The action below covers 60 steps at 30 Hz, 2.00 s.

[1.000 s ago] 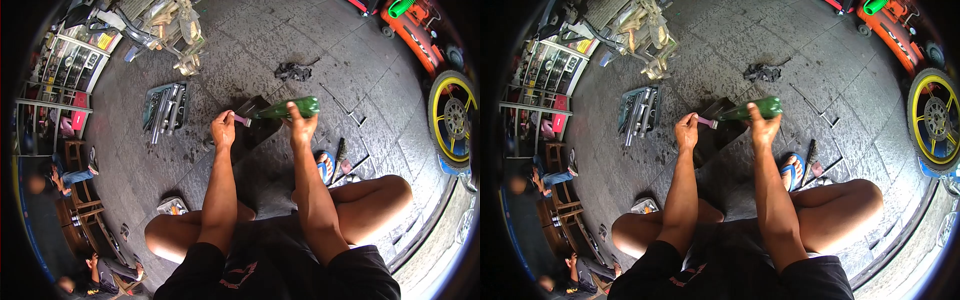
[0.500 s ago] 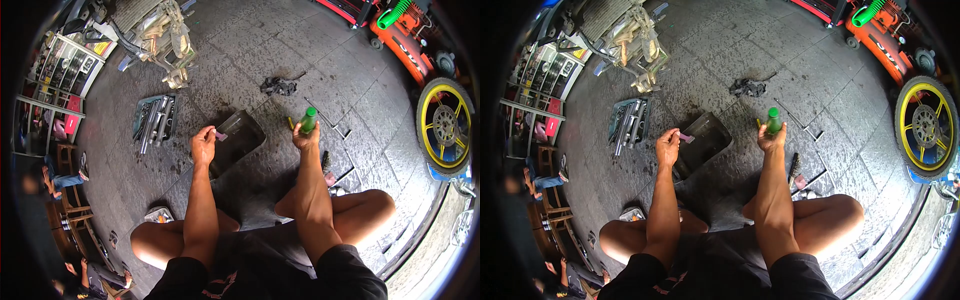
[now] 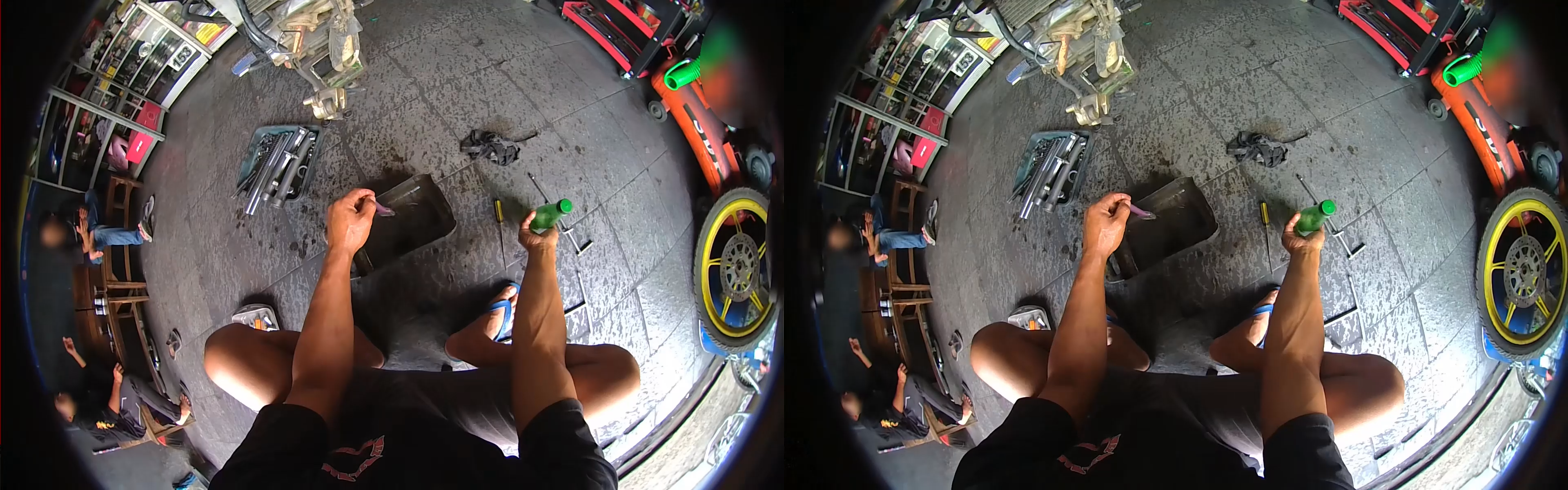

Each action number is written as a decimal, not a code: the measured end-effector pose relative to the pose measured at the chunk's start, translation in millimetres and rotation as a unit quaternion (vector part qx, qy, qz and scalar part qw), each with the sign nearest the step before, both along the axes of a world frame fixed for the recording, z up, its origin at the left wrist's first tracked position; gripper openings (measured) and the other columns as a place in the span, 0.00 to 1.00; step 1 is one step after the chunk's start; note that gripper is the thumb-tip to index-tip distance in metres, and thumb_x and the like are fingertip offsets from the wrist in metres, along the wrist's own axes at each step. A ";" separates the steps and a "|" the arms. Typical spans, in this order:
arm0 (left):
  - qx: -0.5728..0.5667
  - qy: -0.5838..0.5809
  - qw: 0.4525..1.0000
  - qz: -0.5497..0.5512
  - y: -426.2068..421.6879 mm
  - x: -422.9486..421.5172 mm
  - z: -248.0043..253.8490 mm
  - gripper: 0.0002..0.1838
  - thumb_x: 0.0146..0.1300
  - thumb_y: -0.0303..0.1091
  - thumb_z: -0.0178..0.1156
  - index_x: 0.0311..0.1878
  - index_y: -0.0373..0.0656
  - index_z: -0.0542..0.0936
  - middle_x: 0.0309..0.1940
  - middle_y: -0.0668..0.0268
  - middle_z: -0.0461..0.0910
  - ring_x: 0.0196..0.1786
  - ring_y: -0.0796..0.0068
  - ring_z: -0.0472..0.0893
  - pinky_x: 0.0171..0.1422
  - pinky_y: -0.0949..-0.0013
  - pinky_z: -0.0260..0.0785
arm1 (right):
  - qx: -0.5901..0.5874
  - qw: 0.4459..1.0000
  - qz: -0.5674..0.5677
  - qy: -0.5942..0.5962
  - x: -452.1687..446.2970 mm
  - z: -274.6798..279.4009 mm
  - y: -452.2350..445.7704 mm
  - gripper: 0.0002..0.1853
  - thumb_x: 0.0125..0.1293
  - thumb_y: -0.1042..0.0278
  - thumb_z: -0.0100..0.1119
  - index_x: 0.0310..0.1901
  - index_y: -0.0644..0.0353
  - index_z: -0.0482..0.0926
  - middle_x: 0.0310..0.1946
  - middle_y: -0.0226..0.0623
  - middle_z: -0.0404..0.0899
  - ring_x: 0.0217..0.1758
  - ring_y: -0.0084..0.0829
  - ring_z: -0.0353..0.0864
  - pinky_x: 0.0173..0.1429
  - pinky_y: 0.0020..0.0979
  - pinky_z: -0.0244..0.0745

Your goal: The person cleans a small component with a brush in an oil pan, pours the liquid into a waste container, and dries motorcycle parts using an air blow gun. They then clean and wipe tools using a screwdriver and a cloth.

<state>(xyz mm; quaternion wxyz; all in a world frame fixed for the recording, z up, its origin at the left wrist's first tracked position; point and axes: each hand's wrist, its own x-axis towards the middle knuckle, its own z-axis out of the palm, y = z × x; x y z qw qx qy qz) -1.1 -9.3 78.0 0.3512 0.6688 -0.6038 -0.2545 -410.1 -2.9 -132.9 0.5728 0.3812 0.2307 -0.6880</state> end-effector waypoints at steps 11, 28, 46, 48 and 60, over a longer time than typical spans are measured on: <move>0.029 0.015 0.999 -0.012 0.5 -7.6 12.2 0.10 0.63 0.32 0.63 0.43 0.37 0.85 0.31 0.59 0.86 0.33 0.73 0.84 0.41 0.70 0.74 | 0.014 0.917 0.250 0.311 116.0 72.0 13.7 0.06 0.65 0.67 0.54 0.30 0.54 0.73 0.19 0.27 0.68 0.16 0.22 0.64 0.20 0.23 0.61; 0.016 0.116 0.992 -0.042 21.4 -11.0 -3.1 0.16 0.62 0.35 0.68 0.49 0.34 0.84 0.36 0.63 0.86 0.37 0.78 0.82 0.42 0.71 0.75 | -0.144 0.265 0.374 0.877 253.1 184.2 10.8 0.12 0.60 0.64 0.64 0.43 0.60 0.80 0.32 0.53 0.84 0.37 0.55 0.84 0.41 0.47 0.79; 0.243 0.023 0.880 0.408 67.3 130.9 -103.1 0.18 0.57 0.42 0.58 0.42 0.39 0.87 0.45 0.43 0.83 0.52 0.43 0.82 0.59 0.52 0.74 | -0.107 0.419 0.351 0.831 204.4 139.6 14.5 0.11 0.64 0.66 0.60 0.44 0.62 0.82 0.33 0.42 0.86 0.38 0.34 0.87 0.44 0.32 0.78; 0.261 -0.011 0.887 0.381 70.4 132.5 -111.8 0.20 0.56 0.45 0.60 0.41 0.37 0.86 0.45 0.42 0.83 0.53 0.44 0.82 0.60 0.53 0.74 | -0.103 0.297 0.355 0.881 209.2 155.6 13.9 0.10 0.65 0.66 0.59 0.44 0.62 0.81 0.31 0.41 0.85 0.35 0.32 0.85 0.44 0.31 0.77; 0.370 -0.035 0.893 0.253 87.1 110.8 -109.5 0.29 0.56 0.51 0.68 0.48 0.30 0.83 0.52 0.41 0.81 0.58 0.47 0.80 0.63 0.55 0.73 | -0.101 0.505 0.380 0.769 204.6 139.1 14.3 0.10 0.64 0.64 0.58 0.43 0.58 0.83 0.32 0.45 0.86 0.38 0.42 0.87 0.46 0.39 0.80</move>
